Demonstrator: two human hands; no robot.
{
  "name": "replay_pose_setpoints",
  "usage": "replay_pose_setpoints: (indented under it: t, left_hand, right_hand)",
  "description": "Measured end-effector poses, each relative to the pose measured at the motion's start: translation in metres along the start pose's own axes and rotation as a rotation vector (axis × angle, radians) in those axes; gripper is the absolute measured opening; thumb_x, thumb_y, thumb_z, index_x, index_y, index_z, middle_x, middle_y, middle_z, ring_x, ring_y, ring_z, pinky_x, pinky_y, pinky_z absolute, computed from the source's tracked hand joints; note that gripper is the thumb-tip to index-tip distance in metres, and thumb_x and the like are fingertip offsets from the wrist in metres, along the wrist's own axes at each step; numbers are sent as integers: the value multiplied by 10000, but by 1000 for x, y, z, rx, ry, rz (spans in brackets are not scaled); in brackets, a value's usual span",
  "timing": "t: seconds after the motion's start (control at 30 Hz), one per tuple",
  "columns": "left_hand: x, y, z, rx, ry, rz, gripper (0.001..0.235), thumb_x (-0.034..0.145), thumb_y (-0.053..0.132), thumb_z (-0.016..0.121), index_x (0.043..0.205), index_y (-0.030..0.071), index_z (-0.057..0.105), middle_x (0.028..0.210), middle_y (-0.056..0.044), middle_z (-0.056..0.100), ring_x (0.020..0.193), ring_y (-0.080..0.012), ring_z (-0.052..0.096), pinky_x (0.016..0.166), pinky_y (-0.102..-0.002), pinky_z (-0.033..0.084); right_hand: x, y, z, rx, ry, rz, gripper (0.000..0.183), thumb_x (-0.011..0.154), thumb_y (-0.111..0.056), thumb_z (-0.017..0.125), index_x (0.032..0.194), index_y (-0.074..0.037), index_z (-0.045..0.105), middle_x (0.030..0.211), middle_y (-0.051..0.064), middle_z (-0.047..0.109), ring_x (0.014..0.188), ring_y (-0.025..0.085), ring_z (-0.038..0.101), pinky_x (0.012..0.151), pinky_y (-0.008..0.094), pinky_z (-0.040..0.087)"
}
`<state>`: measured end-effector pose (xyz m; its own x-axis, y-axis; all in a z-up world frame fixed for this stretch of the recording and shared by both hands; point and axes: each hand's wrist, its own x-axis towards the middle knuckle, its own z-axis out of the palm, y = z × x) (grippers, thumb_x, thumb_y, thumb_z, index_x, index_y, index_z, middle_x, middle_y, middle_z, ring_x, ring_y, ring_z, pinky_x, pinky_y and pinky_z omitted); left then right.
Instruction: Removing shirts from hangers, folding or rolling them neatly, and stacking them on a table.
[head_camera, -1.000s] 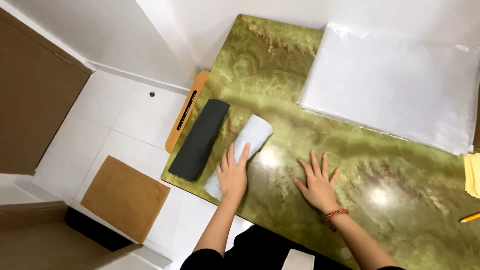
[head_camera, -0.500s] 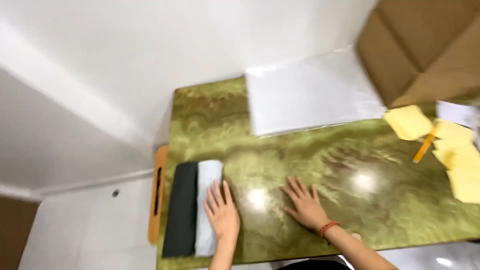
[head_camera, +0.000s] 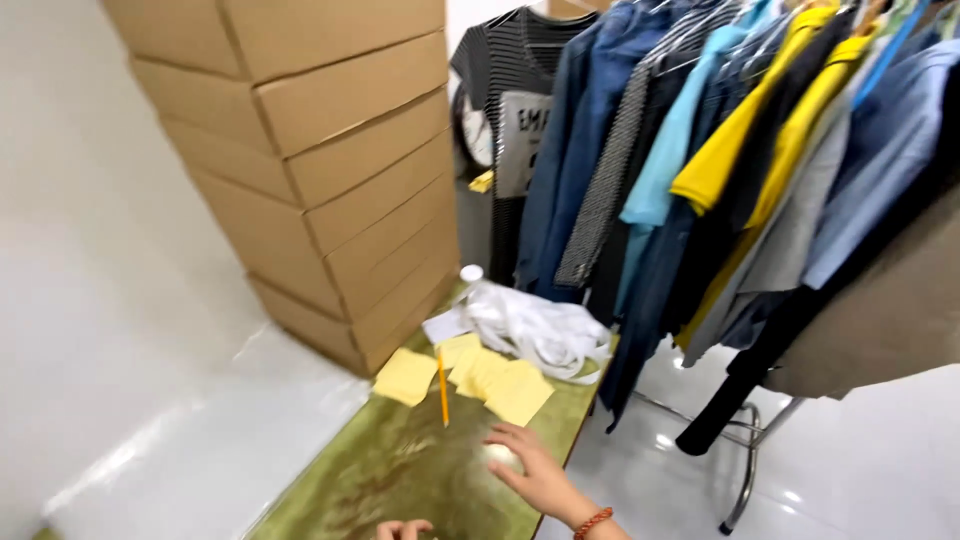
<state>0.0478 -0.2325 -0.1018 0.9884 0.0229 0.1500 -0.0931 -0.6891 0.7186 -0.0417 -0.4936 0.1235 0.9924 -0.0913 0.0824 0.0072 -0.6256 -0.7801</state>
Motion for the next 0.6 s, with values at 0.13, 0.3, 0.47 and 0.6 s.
replay_pose_setpoints:
  t: [0.13, 0.3, 0.47, 0.6]
  left_hand:
    - [24, 125, 82, -80, -99, 503, 465, 591, 416, 885, 1055, 436, 852, 965, 121, 688, 835, -124, 724, 799, -320, 584]
    - [15, 349, 103, -337, -292, 717, 455, 735, 291, 849, 1185, 306, 784, 1049, 26, 629, 939, -196, 703, 861, -325, 552]
    - [-7, 555, 80, -451, -600, 775, 341, 966, 212, 694, 1304, 189, 656, 1170, -31, 573, 1092, -188, 676, 985, -341, 513]
    - [-11, 652, 110, -612, -618, 898, 392, 971, 181, 640, 1353, 100, 609, 1313, -75, 610, 1256, -245, 609, 1073, -379, 466]
  right_hand:
    - [-8, 46, -133, 75, 361, 176, 424, 978, -428, 671, 1360, -258, 739, 1545, -46, 639, 1472, 164, 537, 1199, 407, 410]
    - [-21, 107, -270, -77, 666, 87, 351, 976, -373, 675, 1281, -219, 761, 1457, 0, 692, 1420, 179, 574, 1189, 389, 406]
    - [-49, 123, -369, -142, 780, 113, 351, 955, -337, 697, 1280, -223, 764, 1438, -4, 717, 1385, 158, 603, 1187, 365, 420]
    - [-63, 122, -428, -71, 834, 183, 364, 952, -281, 683, 1299, -206, 763, 1448, -28, 729, 1353, 122, 638, 1144, 335, 451]
